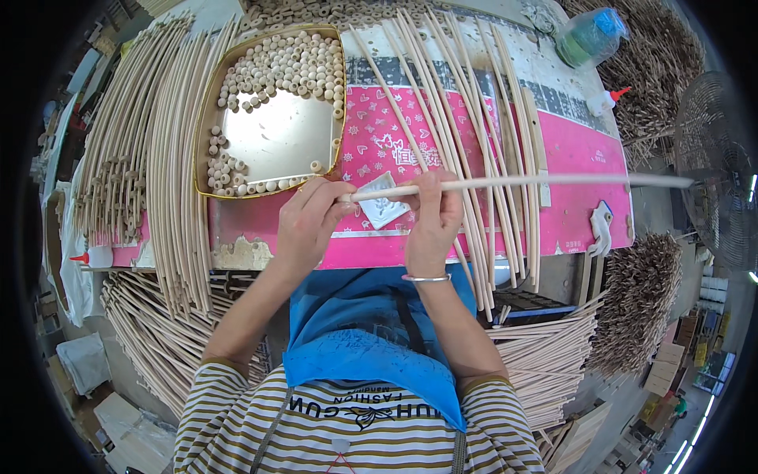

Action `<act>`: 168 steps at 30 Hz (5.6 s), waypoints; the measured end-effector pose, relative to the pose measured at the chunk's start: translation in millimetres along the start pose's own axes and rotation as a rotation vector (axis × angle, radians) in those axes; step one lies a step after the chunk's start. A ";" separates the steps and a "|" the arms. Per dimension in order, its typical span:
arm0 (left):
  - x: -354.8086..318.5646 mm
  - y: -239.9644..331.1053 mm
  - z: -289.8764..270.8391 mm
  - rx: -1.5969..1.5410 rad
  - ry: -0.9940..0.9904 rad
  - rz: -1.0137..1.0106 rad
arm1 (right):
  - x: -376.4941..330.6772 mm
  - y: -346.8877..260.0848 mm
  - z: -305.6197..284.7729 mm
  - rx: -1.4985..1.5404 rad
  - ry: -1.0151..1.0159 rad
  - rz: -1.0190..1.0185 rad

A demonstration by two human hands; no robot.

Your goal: Attaching small wooden beads to the ends of long wooden sticks using a glue pad in a workshop.

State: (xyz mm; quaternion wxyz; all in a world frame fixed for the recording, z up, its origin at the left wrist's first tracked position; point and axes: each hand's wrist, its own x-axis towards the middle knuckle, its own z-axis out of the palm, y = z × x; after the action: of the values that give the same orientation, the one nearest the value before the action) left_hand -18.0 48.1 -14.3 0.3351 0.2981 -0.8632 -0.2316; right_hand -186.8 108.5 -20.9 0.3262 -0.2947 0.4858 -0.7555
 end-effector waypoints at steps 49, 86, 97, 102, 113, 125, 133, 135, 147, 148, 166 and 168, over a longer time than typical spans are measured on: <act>52.6 95.3 122.8 -1.033 -0.608 -0.410 | -378.5 24.2 -469.3 -0.894 1.406 0.167; 120.3 -213.4 -4.3 0.330 0.082 -0.377 | 49.7 -36.7 -40.0 -0.642 -0.296 0.054; 110.7 -184.5 -14.2 0.305 0.113 -0.314 | 65.0 5.6 -5.8 -0.813 -0.503 -0.147; 62.4 -47.1 -17.4 -0.254 0.173 -0.254 | 63.6 -0.7 -6.9 -0.795 -0.528 -0.048; -34.4 -12.2 58.9 -0.494 0.104 -0.439 | 66.7 18.6 6.3 -0.898 -0.687 -0.162; -29.8 -7.3 58.8 -0.498 0.092 -0.493 | 65.9 20.2 -19.8 -0.781 -0.641 0.067; -32.0 -8.6 57.7 -0.750 0.106 -0.665 | 67.9 8.7 -45.0 -0.389 -0.460 0.324; -33.2 -10.8 58.7 -0.894 0.133 -0.685 | 68.7 0.9 -45.8 -0.309 -0.378 0.325; -18.7 6.3 57.2 -0.980 0.119 -0.630 | 55.3 -7.8 -39.5 -0.173 -0.168 0.361; -19.7 5.8 56.9 -0.978 0.119 -0.631 | 54.6 -6.9 -39.0 -0.167 -0.164 0.359; -22.0 9.3 52.9 -0.810 0.079 -0.505 | 47.8 3.5 -42.6 -0.210 -0.170 0.368; -21.6 9.6 51.8 -0.774 0.048 -0.490 | 46.7 2.0 -41.0 -0.208 -0.148 0.360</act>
State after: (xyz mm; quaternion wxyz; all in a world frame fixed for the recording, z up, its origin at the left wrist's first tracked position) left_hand -45.6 79.8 -52.7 0.3770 0.3517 -0.6093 -0.6024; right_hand -246.3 93.6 -31.3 0.4583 -0.2900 0.5806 -0.6073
